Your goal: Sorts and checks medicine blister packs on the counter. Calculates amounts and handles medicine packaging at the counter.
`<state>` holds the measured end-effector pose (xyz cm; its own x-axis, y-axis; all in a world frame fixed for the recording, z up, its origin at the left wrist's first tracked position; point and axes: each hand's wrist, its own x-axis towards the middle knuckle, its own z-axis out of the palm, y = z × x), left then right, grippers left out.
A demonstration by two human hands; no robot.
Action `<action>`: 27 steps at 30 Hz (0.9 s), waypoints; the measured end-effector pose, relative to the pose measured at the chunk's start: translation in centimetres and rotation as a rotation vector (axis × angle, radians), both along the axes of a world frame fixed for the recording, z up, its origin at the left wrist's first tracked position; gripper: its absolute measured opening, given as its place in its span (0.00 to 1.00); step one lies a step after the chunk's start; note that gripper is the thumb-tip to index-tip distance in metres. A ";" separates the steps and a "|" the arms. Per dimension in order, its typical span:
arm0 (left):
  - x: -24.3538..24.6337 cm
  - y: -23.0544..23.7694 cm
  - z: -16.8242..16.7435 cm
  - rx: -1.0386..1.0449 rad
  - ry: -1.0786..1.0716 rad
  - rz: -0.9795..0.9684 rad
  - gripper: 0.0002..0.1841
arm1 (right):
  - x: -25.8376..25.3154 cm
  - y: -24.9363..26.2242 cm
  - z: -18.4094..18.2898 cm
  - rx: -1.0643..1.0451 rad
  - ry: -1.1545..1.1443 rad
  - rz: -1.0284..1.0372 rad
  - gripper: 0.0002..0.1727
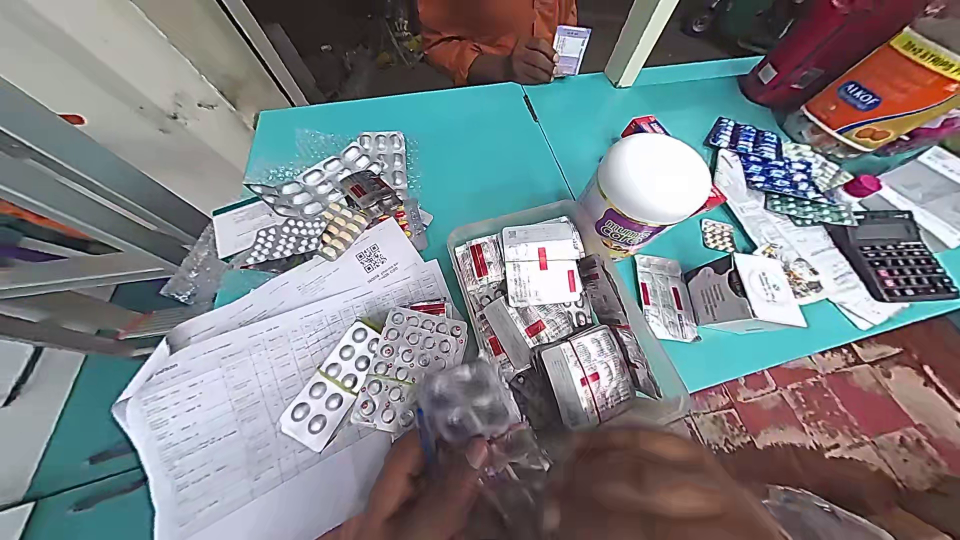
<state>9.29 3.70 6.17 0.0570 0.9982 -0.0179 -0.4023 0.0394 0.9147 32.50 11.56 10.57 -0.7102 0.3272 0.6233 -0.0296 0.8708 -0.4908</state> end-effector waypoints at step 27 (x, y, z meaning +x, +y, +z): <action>-1.3 -0.9 -0.9 0.083 -0.024 0.004 0.09 | 0.6 9.1 1.4 0.227 -0.486 -0.130 0.18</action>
